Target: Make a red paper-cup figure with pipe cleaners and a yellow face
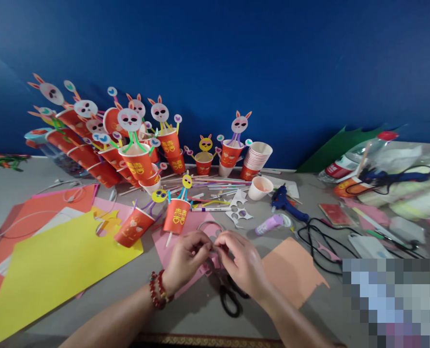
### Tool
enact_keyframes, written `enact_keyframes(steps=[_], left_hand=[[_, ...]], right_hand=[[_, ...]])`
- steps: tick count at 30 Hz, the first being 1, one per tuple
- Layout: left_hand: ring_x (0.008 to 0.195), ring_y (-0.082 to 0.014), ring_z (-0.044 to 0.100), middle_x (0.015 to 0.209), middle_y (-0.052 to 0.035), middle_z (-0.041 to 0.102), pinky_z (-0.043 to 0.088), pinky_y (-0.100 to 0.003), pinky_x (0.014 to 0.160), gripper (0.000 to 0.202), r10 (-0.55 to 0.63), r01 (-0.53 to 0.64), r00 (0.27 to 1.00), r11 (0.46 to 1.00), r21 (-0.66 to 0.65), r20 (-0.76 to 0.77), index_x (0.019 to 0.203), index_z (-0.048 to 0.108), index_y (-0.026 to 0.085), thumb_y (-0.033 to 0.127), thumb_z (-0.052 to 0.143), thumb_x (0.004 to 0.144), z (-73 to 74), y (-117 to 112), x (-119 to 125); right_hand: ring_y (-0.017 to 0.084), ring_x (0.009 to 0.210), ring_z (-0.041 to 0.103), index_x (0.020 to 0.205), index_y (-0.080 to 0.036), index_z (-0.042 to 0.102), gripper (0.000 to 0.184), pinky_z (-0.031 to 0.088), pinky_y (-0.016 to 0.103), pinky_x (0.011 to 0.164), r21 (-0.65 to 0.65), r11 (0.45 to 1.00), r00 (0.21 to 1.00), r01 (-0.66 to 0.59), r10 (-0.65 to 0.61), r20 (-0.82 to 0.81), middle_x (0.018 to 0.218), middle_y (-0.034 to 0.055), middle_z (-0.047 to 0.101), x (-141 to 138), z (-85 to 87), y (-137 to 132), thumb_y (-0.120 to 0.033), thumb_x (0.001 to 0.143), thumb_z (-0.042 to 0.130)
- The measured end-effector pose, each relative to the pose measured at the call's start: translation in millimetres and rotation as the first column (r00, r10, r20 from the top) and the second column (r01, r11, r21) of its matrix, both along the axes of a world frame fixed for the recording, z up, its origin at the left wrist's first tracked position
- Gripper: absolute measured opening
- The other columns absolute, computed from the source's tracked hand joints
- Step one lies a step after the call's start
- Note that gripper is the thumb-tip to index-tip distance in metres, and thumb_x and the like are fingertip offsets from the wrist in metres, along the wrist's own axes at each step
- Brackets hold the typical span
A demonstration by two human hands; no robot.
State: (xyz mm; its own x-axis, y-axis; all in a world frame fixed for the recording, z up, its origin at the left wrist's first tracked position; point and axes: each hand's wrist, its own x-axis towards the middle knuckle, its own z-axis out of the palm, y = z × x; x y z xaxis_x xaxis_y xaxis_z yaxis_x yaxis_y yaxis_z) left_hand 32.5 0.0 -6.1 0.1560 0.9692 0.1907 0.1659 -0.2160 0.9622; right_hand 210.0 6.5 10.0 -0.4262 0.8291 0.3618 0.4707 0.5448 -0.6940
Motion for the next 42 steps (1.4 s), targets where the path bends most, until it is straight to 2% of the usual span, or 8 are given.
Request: enact_keyframes(steps=[10,16,20,22,25,28,35,42], left_hand=[[0.060,-0.0121,0.056,0.067,-0.0007,0.061,0.045,-0.021,0.056,0.017,0.032,0.025,0.965,0.977,-0.211,0.261,0.070,0.062,0.015,0.025,0.062,0.084,5.0,-2.3,3.3],[0.046,-0.0054,0.039,0.055,0.0050,0.052,0.032,-0.016,0.045,0.015,0.086,0.075,0.913,0.926,-0.371,0.398,0.068,0.062,0.015,0.025,0.067,0.077,4.4,-2.2,5.7],[0.042,-0.0043,0.029,0.049,0.0086,0.042,0.027,-0.016,0.043,0.020,0.101,0.112,0.893,0.894,-0.434,0.438,0.070,0.060,0.015,0.031,0.066,0.080,0.4,-2.1,5.5],[0.044,-0.0056,0.035,0.053,0.0063,0.047,0.030,-0.017,0.045,0.021,0.065,0.110,0.910,0.914,-0.390,0.410,0.071,0.059,0.015,0.032,0.063,0.083,0.5,-2.3,4.1],[0.061,-0.0113,0.053,0.068,-0.0011,0.059,0.041,-0.021,0.057,0.019,0.007,0.028,0.974,0.988,-0.150,0.228,0.072,0.061,0.015,0.026,0.061,0.087,2.8,-2.4,1.4],[0.068,-0.0138,0.058,0.073,-0.0037,0.064,0.043,-0.023,0.062,0.018,0.019,-0.021,0.999,0.999,0.039,0.043,0.076,0.064,0.016,0.021,0.057,0.091,4.8,-2.5,-0.3],[0.066,-0.0129,0.058,0.074,-0.0035,0.064,0.043,-0.021,0.060,0.015,0.056,-0.039,0.995,0.977,0.208,-0.079,0.080,0.064,0.017,0.015,0.055,0.093,4.3,-3.3,-1.3],[0.069,-0.0147,0.060,0.074,-0.0036,0.064,0.046,-0.024,0.064,0.012,0.050,-0.023,0.994,0.962,0.272,-0.094,0.082,0.062,0.017,0.014,0.056,0.092,3.3,-2.8,-2.3]], right_hand=[[0.023,0.089,0.064,0.094,-0.024,0.054,0.022,0.050,0.032,0.079,0.099,0.994,0.999,-0.046,0.046,0.004,0.090,0.0055,0.066,-0.2,3.7,-0.4,-0.003,0.091,0.048],[0.023,0.089,0.063,0.096,-0.023,0.054,0.022,0.051,0.032,0.078,0.138,0.989,0.998,-0.052,0.056,-0.027,0.090,0.0060,0.066,-1.6,3.0,0.4,-0.003,0.092,0.047],[0.023,0.091,0.064,0.097,-0.023,0.055,0.022,0.051,0.033,0.080,0.166,0.984,0.996,-0.057,0.067,-0.058,0.090,0.0063,0.066,-2.5,3.6,0.1,-0.003,0.091,0.047],[0.022,0.089,0.064,0.096,-0.023,0.055,0.022,0.051,0.032,0.080,0.157,0.986,0.994,-0.055,0.068,-0.080,0.089,0.0057,0.066,-2.7,3.1,-0.4,-0.004,0.092,0.047],[0.020,0.086,0.065,0.094,-0.023,0.057,0.019,0.050,0.029,0.077,0.109,0.994,0.991,-0.028,0.041,-0.126,0.088,0.0043,0.066,-2.4,0.9,-0.5,-0.005,0.092,0.050],[0.019,0.083,0.065,0.093,-0.023,0.058,0.017,0.050,0.029,0.076,0.075,0.997,0.986,0.000,0.013,-0.164,0.087,0.0032,0.066,-1.8,-2.0,0.7,-0.007,0.092,0.053],[0.019,0.085,0.065,0.094,-0.023,0.060,0.016,0.050,0.029,0.076,0.080,0.997,0.983,-0.009,0.024,-0.181,0.089,0.0037,0.066,-1.8,-3.4,2.2,-0.008,0.092,0.056],[0.019,0.082,0.065,0.093,-0.023,0.061,0.014,0.050,0.029,0.075,0.054,0.998,0.977,-0.023,0.034,-0.211,0.087,0.0031,0.066,-1.5,-2.6,3.0,-0.010,0.092,0.057]])
